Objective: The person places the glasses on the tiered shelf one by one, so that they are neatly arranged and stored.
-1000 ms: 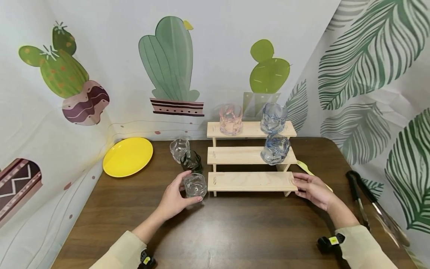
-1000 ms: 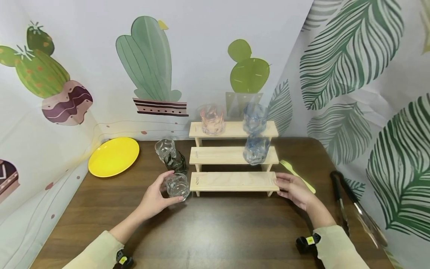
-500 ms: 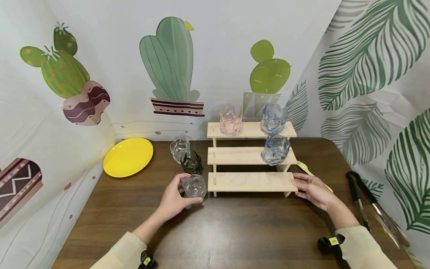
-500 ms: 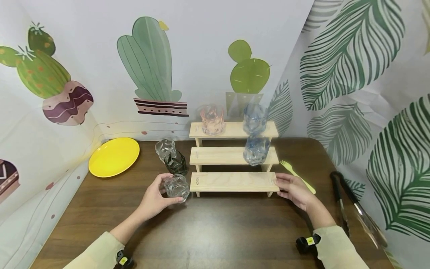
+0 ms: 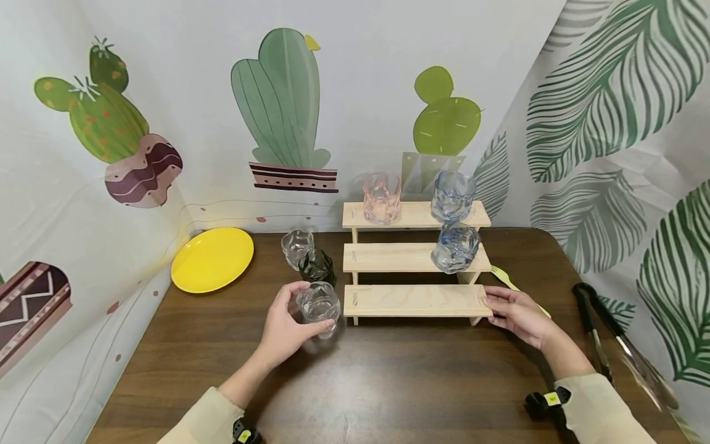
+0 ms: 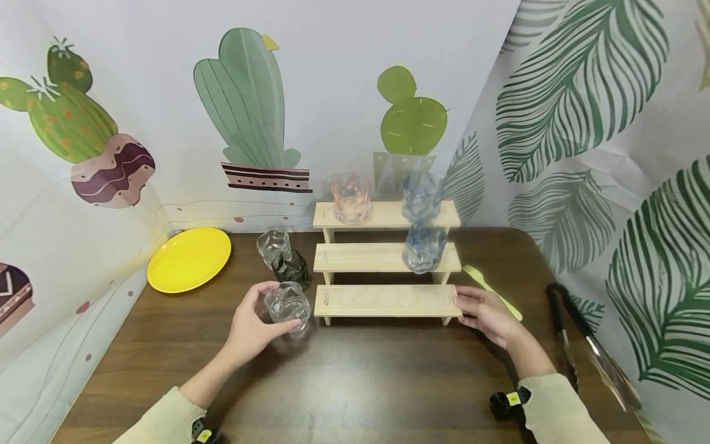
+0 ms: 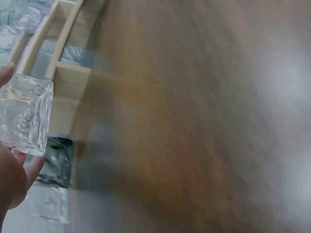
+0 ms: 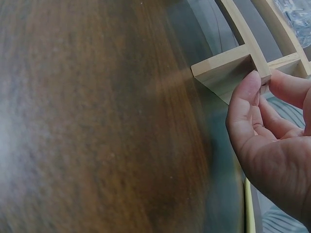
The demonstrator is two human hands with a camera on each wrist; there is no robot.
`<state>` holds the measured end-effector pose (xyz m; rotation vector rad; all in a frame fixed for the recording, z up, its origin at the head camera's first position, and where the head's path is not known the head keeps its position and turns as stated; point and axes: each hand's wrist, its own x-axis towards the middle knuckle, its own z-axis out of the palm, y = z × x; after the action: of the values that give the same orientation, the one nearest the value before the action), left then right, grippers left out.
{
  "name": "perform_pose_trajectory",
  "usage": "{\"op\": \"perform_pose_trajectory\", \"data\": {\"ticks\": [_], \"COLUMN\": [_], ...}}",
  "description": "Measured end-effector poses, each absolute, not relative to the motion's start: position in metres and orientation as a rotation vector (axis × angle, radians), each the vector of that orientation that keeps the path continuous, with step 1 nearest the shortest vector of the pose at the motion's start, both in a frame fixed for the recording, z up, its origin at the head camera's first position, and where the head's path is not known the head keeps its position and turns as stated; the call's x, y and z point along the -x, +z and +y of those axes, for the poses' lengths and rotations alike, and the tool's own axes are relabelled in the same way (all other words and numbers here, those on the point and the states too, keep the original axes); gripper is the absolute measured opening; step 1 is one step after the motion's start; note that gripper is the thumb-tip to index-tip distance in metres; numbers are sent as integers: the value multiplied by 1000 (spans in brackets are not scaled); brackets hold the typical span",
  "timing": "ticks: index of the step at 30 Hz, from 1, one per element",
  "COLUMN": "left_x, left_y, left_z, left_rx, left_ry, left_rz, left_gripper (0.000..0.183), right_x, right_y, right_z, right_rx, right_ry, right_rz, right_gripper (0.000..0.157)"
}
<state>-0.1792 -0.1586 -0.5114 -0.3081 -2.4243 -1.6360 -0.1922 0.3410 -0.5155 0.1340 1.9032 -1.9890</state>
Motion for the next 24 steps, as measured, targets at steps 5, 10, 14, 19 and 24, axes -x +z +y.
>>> {"op": "perform_pose_trajectory", "data": {"ticks": [5,10,14,19,24], "left_x": [182,191,199,207,218], "left_y": [-497,-483,-471,-459,-448], "left_z": [-147,-134,-122,-106,-88], "left_rx": [293,349,370,388,418], "left_ry": [-1635,-1660,-1641,-1637,-1652], "left_rz": [-2374,-2304,-2294,-2286,-2264], "left_gripper": [83,83,82,83,82], "right_x": [192,192,192,192,192], "right_y": [-516,-515,-515,-516,-516], "right_z": [341,341,341,340,341], "right_rx": [-141,-139,-142,-138,-134], "right_ry": [-1999,-2007,-2006,-2002,-2002], "right_rz": [1896,1891,1893,1894,1892], "right_gripper": [64,62,61,65,65]}}
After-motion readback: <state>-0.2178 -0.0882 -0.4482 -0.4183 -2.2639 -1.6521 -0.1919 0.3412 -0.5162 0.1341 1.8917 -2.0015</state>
